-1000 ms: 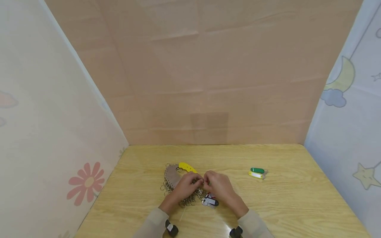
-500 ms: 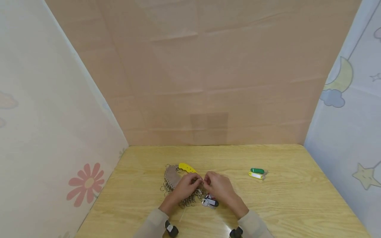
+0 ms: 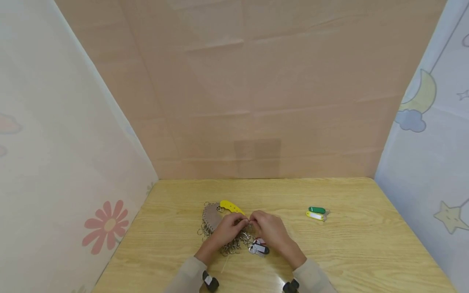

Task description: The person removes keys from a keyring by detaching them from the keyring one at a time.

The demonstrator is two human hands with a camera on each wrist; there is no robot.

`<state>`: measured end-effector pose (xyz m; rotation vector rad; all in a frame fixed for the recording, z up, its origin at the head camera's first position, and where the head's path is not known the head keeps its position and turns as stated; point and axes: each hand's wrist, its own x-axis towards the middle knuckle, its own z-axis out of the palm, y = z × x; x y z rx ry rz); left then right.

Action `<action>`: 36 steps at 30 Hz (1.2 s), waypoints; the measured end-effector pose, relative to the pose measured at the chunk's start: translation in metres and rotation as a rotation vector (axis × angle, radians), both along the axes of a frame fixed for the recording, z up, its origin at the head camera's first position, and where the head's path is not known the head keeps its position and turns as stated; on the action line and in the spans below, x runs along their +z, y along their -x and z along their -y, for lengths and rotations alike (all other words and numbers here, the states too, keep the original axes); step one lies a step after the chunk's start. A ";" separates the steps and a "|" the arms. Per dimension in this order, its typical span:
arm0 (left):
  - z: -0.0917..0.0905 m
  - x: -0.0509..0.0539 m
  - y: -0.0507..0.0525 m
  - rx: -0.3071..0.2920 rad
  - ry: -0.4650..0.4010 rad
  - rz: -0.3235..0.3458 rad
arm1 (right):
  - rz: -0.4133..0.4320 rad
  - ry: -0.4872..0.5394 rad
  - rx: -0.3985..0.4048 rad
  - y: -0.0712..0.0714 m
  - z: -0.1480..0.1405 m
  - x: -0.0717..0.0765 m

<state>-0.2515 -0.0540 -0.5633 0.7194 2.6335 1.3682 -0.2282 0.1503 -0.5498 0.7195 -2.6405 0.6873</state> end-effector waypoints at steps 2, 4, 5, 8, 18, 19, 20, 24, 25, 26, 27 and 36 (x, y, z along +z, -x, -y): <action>-0.001 0.000 0.000 -0.002 0.000 -0.014 | 0.039 0.014 -0.029 -0.001 0.001 0.001; -0.002 -0.001 0.000 0.000 0.003 -0.022 | 0.088 0.022 -0.063 -0.001 0.002 0.002; -0.002 -0.001 0.000 0.002 0.005 -0.026 | 0.108 0.020 -0.080 -0.001 0.003 0.002; -0.003 -0.001 0.001 0.005 0.011 -0.028 | 0.139 0.005 -0.113 -0.001 0.005 0.002; -0.005 -0.002 0.002 -0.009 -0.009 0.002 | 0.151 -0.003 -0.133 -0.002 0.009 0.003; -0.005 -0.002 0.002 -0.009 -0.010 0.004 | 0.152 0.000 -0.130 -0.002 0.009 0.003; -0.005 -0.002 0.002 -0.007 -0.011 0.004 | 0.152 0.002 -0.129 -0.002 0.009 0.003; -0.004 -0.003 0.002 0.003 -0.010 -0.003 | 0.152 0.011 -0.125 -0.003 0.008 0.002; -0.004 -0.003 0.002 0.004 -0.010 -0.008 | 0.150 0.016 -0.123 -0.004 0.007 0.002; -0.004 -0.003 0.002 0.006 -0.008 -0.013 | 0.145 0.019 -0.121 -0.004 0.007 0.002; -0.004 -0.003 0.002 0.007 -0.007 -0.016 | 0.137 0.018 -0.118 -0.004 0.006 0.002; -0.005 -0.002 0.001 0.012 -0.009 -0.015 | 0.072 0.067 -0.101 -0.005 0.003 0.002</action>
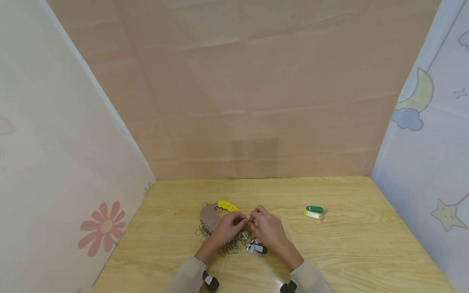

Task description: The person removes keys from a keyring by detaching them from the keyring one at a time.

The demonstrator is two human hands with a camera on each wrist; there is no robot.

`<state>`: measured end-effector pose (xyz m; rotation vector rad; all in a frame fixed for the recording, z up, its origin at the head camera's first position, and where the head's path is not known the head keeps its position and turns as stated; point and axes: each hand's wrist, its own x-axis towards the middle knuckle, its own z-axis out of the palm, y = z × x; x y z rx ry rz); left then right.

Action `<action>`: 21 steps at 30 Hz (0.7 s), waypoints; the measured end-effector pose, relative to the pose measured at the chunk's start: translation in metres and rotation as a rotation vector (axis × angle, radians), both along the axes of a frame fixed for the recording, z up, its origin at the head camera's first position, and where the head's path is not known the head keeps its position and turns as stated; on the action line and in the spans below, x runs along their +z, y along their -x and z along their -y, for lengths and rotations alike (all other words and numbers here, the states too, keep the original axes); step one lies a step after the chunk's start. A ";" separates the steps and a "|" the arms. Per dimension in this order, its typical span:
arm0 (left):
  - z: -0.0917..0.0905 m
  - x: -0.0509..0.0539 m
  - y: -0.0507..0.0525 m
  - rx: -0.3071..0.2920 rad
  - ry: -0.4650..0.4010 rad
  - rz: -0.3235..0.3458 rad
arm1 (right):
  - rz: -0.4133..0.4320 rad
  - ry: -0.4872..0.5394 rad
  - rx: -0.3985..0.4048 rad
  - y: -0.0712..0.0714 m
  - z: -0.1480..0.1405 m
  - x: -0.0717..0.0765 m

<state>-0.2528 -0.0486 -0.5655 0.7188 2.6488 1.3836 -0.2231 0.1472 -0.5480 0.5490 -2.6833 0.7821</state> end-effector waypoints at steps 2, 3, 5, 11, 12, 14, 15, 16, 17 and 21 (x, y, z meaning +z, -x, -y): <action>0.000 0.000 0.000 -0.002 -0.006 0.004 | 0.013 0.025 -0.006 0.000 0.000 0.001; 0.000 0.001 0.000 -0.002 -0.010 0.008 | 0.028 0.037 -0.009 0.000 0.000 0.001; 0.001 0.001 0.000 -0.004 -0.019 0.013 | 0.061 0.063 -0.006 0.000 0.000 0.002; 0.002 -0.002 0.001 -0.013 -0.034 0.000 | 0.189 0.152 0.011 0.001 -0.001 0.004; 0.003 -0.002 0.001 -0.014 -0.031 -0.008 | 0.212 0.165 0.014 0.001 -0.001 0.005; 0.003 -0.003 0.001 -0.014 -0.025 -0.017 | 0.254 0.184 0.027 0.001 0.000 0.005; 0.003 -0.003 0.001 -0.014 -0.023 -0.020 | 0.269 0.189 0.032 0.001 0.001 0.006; 0.003 -0.002 0.001 -0.014 -0.023 -0.019 | 0.281 0.192 0.037 0.001 0.001 0.006; 0.003 -0.002 0.001 -0.013 -0.024 -0.018 | 0.289 0.193 0.038 0.001 0.002 0.006; 0.003 -0.001 0.001 -0.013 -0.035 -0.010 | 0.292 0.193 0.027 0.001 0.003 0.008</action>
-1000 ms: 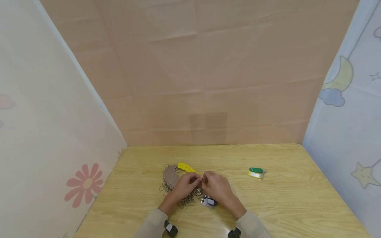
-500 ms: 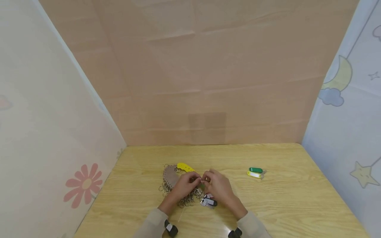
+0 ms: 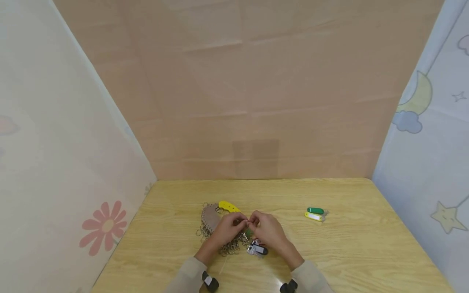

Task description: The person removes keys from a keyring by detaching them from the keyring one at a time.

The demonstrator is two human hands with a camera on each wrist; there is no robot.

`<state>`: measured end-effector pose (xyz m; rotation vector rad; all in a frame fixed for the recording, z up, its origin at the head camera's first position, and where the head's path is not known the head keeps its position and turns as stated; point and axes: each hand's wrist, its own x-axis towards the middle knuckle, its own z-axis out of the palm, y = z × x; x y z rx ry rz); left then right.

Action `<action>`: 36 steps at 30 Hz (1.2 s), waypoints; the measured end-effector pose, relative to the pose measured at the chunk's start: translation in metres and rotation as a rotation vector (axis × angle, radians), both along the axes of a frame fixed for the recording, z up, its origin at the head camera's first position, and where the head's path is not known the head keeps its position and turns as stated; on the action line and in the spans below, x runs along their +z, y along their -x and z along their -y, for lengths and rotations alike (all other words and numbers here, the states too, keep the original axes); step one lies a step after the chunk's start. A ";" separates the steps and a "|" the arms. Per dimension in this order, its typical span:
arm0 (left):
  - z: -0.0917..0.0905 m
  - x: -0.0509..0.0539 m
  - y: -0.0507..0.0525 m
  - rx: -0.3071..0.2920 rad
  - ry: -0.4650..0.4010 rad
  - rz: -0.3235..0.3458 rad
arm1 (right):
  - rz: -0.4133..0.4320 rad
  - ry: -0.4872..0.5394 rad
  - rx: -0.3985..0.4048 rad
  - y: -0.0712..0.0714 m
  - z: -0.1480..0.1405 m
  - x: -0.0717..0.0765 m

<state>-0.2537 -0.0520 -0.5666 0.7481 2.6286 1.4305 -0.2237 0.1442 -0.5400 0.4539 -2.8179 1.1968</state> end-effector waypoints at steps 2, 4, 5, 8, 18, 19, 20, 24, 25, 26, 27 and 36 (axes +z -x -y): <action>0.000 0.001 0.000 -0.005 -0.008 0.007 | 0.006 0.007 -0.014 0.000 0.000 0.000; -0.001 0.001 0.000 -0.011 -0.014 0.010 | 0.018 0.022 -0.025 0.000 0.000 0.001; -0.001 0.001 0.000 -0.013 -0.016 0.011 | 0.027 0.032 -0.026 -0.001 0.000 0.002; -0.001 0.000 0.000 -0.021 -0.015 0.009 | 0.059 0.062 -0.019 -0.001 0.000 0.003; -0.001 0.000 0.000 -0.011 -0.005 0.011 | 0.184 0.191 0.030 0.003 -0.005 0.001; -0.001 0.000 0.000 -0.011 -0.004 0.009 | 0.191 0.196 0.036 0.003 -0.005 0.001; -0.001 0.000 0.000 -0.012 -0.003 0.005 | 0.193 0.198 0.040 0.002 -0.006 0.000; -0.001 0.001 0.000 -0.015 -0.004 -0.001 | 0.188 0.190 0.052 0.002 -0.006 0.000; -0.001 0.001 0.000 -0.016 -0.004 -0.002 | 0.183 0.186 0.052 0.002 -0.007 -0.001; -0.001 0.001 0.000 -0.016 -0.004 -0.004 | 0.179 0.184 0.050 0.002 -0.007 0.000; -0.001 0.001 0.000 -0.016 -0.002 -0.004 | 0.174 0.179 0.048 0.002 -0.006 -0.001; -0.002 -0.001 0.000 -0.016 0.007 -0.005 | 0.166 0.148 0.013 0.003 -0.005 -0.003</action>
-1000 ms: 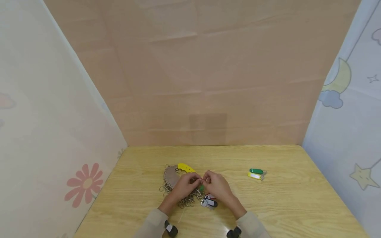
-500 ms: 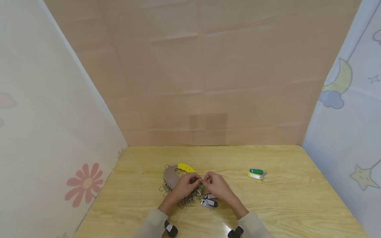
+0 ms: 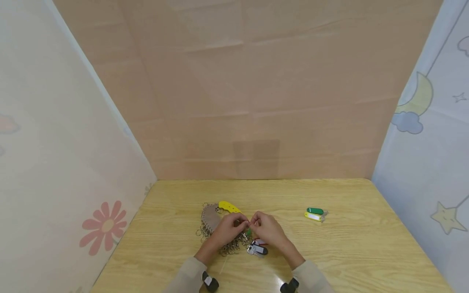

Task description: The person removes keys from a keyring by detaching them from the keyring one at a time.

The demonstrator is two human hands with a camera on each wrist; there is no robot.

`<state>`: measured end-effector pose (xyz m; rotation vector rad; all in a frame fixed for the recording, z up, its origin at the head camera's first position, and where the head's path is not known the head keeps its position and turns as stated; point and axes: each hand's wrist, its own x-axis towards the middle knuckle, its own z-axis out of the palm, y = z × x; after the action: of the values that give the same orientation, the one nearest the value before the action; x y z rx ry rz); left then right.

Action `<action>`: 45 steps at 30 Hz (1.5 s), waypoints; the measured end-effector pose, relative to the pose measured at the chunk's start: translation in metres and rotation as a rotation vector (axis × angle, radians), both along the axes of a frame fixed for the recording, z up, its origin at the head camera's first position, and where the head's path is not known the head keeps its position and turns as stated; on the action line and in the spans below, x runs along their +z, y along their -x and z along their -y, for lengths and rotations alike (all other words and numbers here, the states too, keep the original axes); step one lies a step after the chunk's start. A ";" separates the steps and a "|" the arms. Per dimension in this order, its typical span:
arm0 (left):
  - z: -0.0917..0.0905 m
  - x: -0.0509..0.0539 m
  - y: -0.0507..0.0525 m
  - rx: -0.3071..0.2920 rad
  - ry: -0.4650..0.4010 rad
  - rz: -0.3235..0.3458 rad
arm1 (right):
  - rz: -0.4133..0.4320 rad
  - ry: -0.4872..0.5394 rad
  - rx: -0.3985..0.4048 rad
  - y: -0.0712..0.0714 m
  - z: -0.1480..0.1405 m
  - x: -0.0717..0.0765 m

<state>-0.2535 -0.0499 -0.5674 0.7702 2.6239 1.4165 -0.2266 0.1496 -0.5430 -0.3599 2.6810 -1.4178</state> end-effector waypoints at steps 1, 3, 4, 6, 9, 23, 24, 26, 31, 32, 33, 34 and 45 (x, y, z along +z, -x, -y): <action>0.000 0.000 0.000 -0.001 0.000 -0.001 | 0.000 0.000 -0.001 0.000 0.000 0.000; 0.000 -0.001 0.000 -0.003 -0.002 -0.002 | -0.002 0.005 0.001 0.000 0.001 0.000; 0.000 -0.001 0.000 -0.004 -0.003 -0.003 | -0.001 0.007 0.004 0.000 0.001 0.000; 0.001 -0.001 0.000 -0.002 -0.008 -0.004 | -0.005 0.015 0.013 0.001 0.001 0.000; 0.000 0.000 -0.001 0.008 -0.006 -0.005 | -0.015 0.030 0.029 0.000 0.001 0.002; 0.001 0.004 -0.002 0.030 0.028 -0.030 | -0.016 0.011 0.032 -0.002 0.000 0.001; 0.001 0.004 -0.001 0.027 0.025 -0.033 | -0.017 0.014 0.030 -0.002 0.000 0.001; 0.001 0.004 -0.001 0.023 0.021 -0.036 | -0.026 0.019 0.023 -0.002 0.000 0.002; 0.002 0.005 -0.002 0.014 0.020 -0.043 | -0.016 -0.015 -0.001 -0.002 0.002 0.004; 0.002 0.005 -0.002 0.012 0.021 -0.045 | -0.015 -0.024 -0.004 -0.002 0.002 0.004; 0.003 0.005 -0.002 0.010 0.019 -0.047 | -0.012 -0.032 -0.005 -0.002 0.003 0.005; 0.003 0.005 -0.002 0.008 0.019 -0.049 | -0.015 -0.034 -0.003 -0.002 0.003 0.005; 0.003 0.004 0.001 0.003 0.040 -0.074 | -0.052 -0.011 0.044 -0.003 0.003 0.007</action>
<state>-0.2544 -0.0530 -0.5636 0.8299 2.7007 1.3577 -0.2234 0.1468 -0.5363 -0.4582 2.7026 -1.4002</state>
